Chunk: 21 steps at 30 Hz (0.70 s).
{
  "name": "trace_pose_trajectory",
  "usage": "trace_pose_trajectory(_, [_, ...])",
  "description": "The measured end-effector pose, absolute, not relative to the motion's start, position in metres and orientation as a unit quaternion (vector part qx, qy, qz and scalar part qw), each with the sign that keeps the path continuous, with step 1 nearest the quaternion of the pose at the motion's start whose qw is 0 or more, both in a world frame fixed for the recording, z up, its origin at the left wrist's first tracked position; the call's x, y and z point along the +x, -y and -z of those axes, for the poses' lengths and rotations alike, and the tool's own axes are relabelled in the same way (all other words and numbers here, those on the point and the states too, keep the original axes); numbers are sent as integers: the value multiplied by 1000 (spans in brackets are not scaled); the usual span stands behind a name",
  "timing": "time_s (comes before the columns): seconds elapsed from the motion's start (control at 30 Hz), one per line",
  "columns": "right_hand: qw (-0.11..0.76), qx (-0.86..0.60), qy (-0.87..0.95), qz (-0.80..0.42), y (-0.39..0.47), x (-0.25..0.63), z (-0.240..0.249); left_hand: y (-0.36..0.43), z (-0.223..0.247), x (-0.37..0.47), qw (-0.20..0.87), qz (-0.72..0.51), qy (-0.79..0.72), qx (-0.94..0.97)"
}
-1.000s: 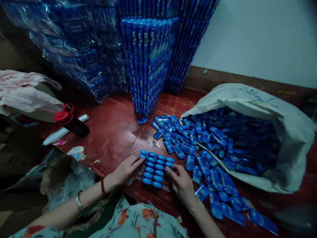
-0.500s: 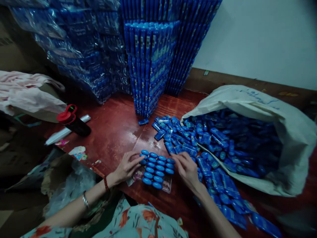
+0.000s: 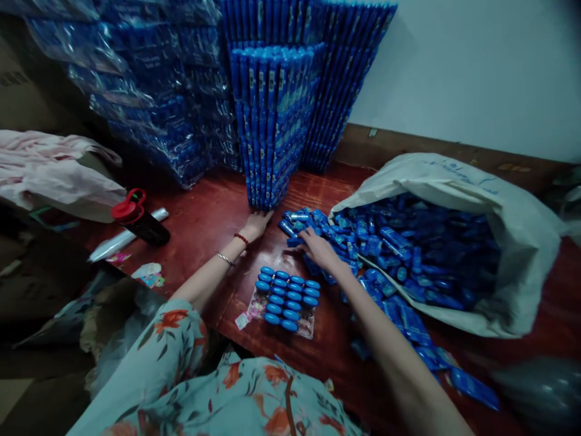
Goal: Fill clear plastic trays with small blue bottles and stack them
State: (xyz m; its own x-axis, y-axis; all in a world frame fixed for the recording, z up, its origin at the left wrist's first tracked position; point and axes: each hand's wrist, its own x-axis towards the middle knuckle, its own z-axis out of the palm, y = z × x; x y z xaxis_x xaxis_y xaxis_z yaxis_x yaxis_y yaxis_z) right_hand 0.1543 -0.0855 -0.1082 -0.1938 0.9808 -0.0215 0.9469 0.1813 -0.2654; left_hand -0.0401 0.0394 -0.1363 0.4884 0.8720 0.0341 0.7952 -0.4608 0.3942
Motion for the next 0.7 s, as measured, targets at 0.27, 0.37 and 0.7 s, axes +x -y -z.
trace_pose_trajectory(0.27, [320, -663, 603, -306, 241, 215, 98, 40, 137, -129, 319, -265, -475, 777])
trace_pose_trajectory(0.37, [325, -671, 602, -287, 277, 194, 111, 90, 134, -147, 382, -374, -505, 678])
trace_pose_trajectory(0.7, [196, -555, 808, -38, 270, 140, 133, 183, 146, -124, 341, -423, -501, 674])
